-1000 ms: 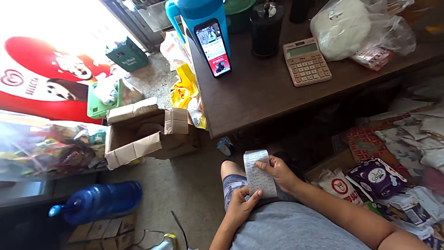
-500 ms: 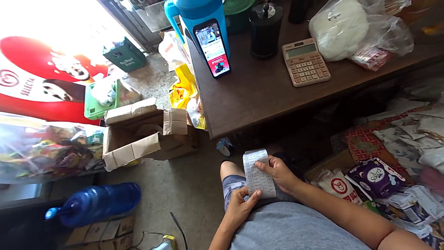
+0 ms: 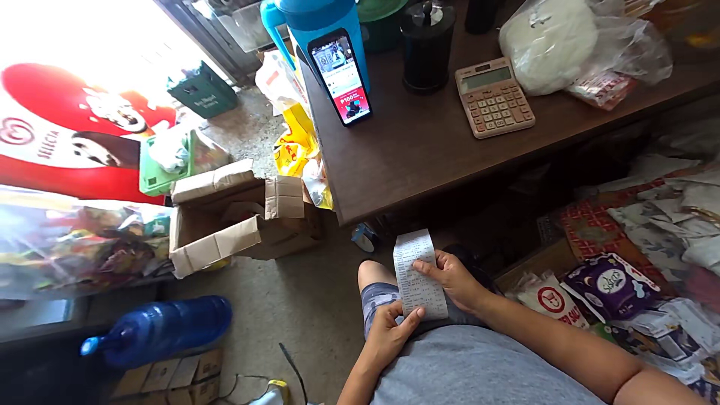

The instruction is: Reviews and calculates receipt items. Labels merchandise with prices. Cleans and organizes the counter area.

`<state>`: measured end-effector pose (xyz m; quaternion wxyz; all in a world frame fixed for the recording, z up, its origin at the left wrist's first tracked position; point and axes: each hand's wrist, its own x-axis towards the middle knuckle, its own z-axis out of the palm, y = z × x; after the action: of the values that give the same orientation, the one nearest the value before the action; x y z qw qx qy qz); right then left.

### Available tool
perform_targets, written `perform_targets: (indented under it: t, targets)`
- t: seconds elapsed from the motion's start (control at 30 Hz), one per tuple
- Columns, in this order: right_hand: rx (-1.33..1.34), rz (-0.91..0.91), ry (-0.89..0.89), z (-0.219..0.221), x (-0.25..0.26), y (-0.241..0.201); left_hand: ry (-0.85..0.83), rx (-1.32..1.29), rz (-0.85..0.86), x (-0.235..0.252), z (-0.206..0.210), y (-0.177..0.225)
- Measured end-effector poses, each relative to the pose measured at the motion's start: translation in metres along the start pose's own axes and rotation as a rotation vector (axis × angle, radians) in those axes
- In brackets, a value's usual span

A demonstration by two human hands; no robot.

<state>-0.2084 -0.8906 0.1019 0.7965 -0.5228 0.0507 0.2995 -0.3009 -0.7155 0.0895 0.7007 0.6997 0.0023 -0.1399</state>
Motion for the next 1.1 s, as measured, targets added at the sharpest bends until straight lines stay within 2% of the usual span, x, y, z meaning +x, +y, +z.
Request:
perform_targets:
  t: [0.2,0.63,0.93,1.1]
  targets:
    - [-0.009,-0.065,-0.042,0.0,-0.003,-0.001,0.026,-0.108,0.068,0.003,0.0,-0.002]
    - [0.003,-0.069,-0.048,-0.001,-0.002,0.003,0.056,-0.116,0.079,0.003,0.0,-0.007]
    - [-0.062,-0.078,-0.122,0.0,-0.005,0.01,0.257,-0.15,0.159,0.008,0.0,-0.002]
    - [-0.096,-0.074,-0.156,0.0,-0.005,0.012,0.277,-0.182,0.224,0.008,-0.002,0.0]
